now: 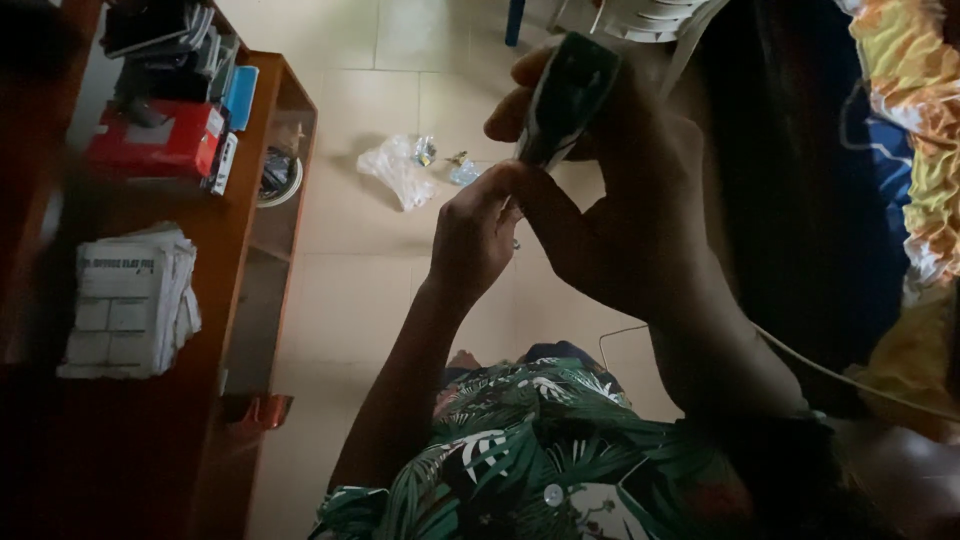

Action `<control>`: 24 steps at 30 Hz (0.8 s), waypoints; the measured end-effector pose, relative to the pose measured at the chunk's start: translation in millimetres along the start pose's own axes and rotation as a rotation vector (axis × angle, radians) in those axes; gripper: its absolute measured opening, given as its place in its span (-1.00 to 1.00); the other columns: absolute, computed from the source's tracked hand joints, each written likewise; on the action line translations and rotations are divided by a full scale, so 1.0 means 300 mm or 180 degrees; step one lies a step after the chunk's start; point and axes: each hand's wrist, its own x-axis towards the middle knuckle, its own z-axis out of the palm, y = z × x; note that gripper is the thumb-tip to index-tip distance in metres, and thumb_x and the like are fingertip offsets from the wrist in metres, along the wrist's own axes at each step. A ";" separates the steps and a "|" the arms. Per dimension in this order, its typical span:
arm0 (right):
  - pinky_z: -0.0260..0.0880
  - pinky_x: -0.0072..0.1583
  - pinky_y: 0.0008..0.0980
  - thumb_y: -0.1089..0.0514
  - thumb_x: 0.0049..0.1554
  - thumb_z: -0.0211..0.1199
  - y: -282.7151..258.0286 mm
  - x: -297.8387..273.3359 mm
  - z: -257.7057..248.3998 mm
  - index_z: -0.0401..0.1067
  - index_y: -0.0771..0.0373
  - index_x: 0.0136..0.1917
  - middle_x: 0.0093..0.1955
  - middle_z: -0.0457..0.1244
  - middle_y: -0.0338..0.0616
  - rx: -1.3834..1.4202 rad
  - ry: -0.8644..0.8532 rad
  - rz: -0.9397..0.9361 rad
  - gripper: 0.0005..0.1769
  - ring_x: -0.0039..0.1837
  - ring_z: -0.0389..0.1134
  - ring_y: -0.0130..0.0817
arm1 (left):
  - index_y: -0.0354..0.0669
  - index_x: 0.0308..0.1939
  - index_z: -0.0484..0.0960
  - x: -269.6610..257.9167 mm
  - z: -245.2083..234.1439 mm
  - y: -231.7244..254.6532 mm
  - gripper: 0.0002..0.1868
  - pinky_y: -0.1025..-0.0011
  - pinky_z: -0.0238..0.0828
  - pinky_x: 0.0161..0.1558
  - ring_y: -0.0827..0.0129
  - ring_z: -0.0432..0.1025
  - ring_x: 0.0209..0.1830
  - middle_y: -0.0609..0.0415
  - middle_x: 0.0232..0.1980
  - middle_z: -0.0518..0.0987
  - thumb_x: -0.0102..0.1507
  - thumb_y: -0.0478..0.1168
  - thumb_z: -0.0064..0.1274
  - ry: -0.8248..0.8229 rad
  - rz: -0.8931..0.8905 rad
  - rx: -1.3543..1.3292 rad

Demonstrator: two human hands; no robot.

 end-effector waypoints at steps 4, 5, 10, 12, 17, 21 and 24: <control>0.63 0.23 -0.38 0.38 0.35 0.43 -0.004 0.037 0.007 0.11 0.31 0.40 0.20 0.35 0.00 0.0055 -0.0038 0.0018 -0.45 0.28 0.49 -0.25 | -0.15 0.13 0.49 0.023 -0.043 0.038 -0.66 0.26 0.52 -0.20 0.02 0.57 -0.20 -0.08 -0.12 0.62 0.32 -0.46 0.16 0.0042 -0.0080 -0.0043; 0.63 0.23 -0.37 0.39 0.34 0.42 -0.008 0.046 0.009 0.12 0.32 0.39 0.20 0.35 0.01 0.0089 -0.0053 0.0078 -0.46 0.28 0.49 -0.25 | -0.16 0.15 0.48 0.028 -0.055 0.046 -0.63 0.27 0.53 -0.19 0.04 0.58 -0.19 -0.08 -0.12 0.61 0.30 -0.46 0.15 0.0023 -0.0048 -0.0091; 0.64 0.21 -0.37 0.42 0.33 0.39 -0.014 0.080 0.034 0.14 0.32 0.36 0.18 0.34 0.01 0.0192 -0.0093 0.0228 -0.50 0.27 0.49 -0.24 | -0.19 0.20 0.46 0.032 -0.086 0.018 -0.58 0.23 0.52 -0.18 0.01 0.53 -0.22 -0.11 -0.17 0.55 0.29 -0.47 0.19 -0.0048 -0.0114 0.0094; 0.63 0.21 -0.35 0.42 0.31 0.38 -0.008 0.087 0.039 0.15 0.30 0.37 0.20 0.34 0.01 0.0277 -0.0078 0.0322 -0.48 0.28 0.49 -0.23 | -0.15 0.26 0.45 0.030 -0.085 0.011 -0.50 0.26 0.56 -0.15 0.01 0.58 -0.11 -0.12 -0.02 0.61 0.25 -0.50 0.15 0.0096 0.0123 -0.0015; 0.62 0.23 -0.33 0.41 0.29 0.40 -0.005 0.099 0.062 0.15 0.31 0.39 0.22 0.33 0.03 0.0392 -0.0080 0.0345 -0.45 0.28 0.48 -0.21 | -0.16 0.27 0.45 0.015 -0.094 -0.026 -0.49 0.24 0.55 -0.13 0.02 0.59 -0.12 -0.10 -0.08 0.61 0.26 -0.50 0.17 0.0031 -0.0042 0.0029; 0.62 0.23 -0.34 0.41 0.30 0.42 -0.006 0.100 0.078 0.16 0.32 0.36 0.20 0.33 0.03 0.0405 -0.0081 0.0383 -0.48 0.27 0.48 -0.23 | -0.19 0.27 0.45 0.021 -0.117 -0.016 -0.47 0.26 0.58 -0.12 0.02 0.59 -0.09 -0.13 -0.03 0.61 0.23 -0.50 0.16 0.0046 -0.0035 -0.0019; 0.63 0.23 -0.34 0.40 0.30 0.43 -0.010 0.106 0.087 0.17 0.32 0.36 0.18 0.34 0.01 0.0351 -0.0091 0.0382 -0.47 0.26 0.49 -0.24 | -0.19 0.21 0.47 0.011 -0.123 -0.031 -0.55 0.27 0.58 -0.11 0.06 0.60 -0.11 -0.11 -0.04 0.62 0.26 -0.47 0.17 0.0018 -0.0006 -0.0083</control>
